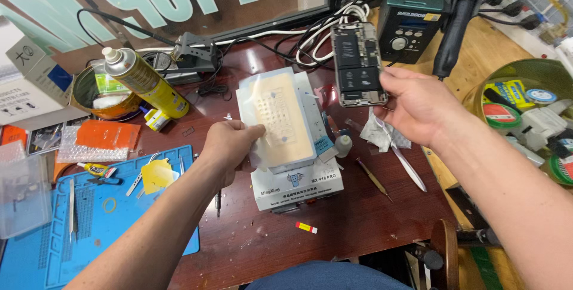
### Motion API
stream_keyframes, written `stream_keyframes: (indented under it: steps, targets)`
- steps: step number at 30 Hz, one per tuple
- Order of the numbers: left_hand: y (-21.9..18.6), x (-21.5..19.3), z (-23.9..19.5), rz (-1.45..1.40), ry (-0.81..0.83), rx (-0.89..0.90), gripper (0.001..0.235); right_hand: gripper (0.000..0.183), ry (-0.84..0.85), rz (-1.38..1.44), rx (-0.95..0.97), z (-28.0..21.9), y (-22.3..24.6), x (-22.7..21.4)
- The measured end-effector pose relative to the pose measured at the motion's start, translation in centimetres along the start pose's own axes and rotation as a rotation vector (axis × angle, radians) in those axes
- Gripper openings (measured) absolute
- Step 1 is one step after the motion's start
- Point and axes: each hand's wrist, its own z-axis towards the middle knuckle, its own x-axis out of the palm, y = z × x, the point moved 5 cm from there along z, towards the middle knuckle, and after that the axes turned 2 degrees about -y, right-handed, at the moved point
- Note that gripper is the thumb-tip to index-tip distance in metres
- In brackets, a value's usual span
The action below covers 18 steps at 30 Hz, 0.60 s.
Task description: The person wipes a white box with a cloth, then opens a clear plastic case to retrieve small electronic components. They place a disassembled smartphone on the box and use a metal spudger to pry and adjust internal parts near the battery and motherboard.
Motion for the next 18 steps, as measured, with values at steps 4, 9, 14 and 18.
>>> stream_keyframes:
  steps: [4, 9, 14, 18]
  targets:
    - [0.2, 0.1, -0.4, 0.016, -0.011, -0.007, 0.039, 0.029, 0.148, -0.026, 0.042, -0.1, -1.1, 5.9]
    - [0.5, 0.3, -1.0, -0.111, 0.036, -0.043, 0.046, 0.025, 0.034, -0.179, 0.060, -1.5, -4.1, 11.4]
    - [0.3, 0.7, -1.1, -0.050, 0.070, 0.046, 0.034, 0.021, -0.104, -0.672, -0.142, -2.8, -3.6, 12.4]
    - [0.6, 0.7, -1.1, -0.029, 0.051, 0.056, 0.027, 0.025, -0.122, -1.092, -0.355, -0.9, -1.7, 10.7]
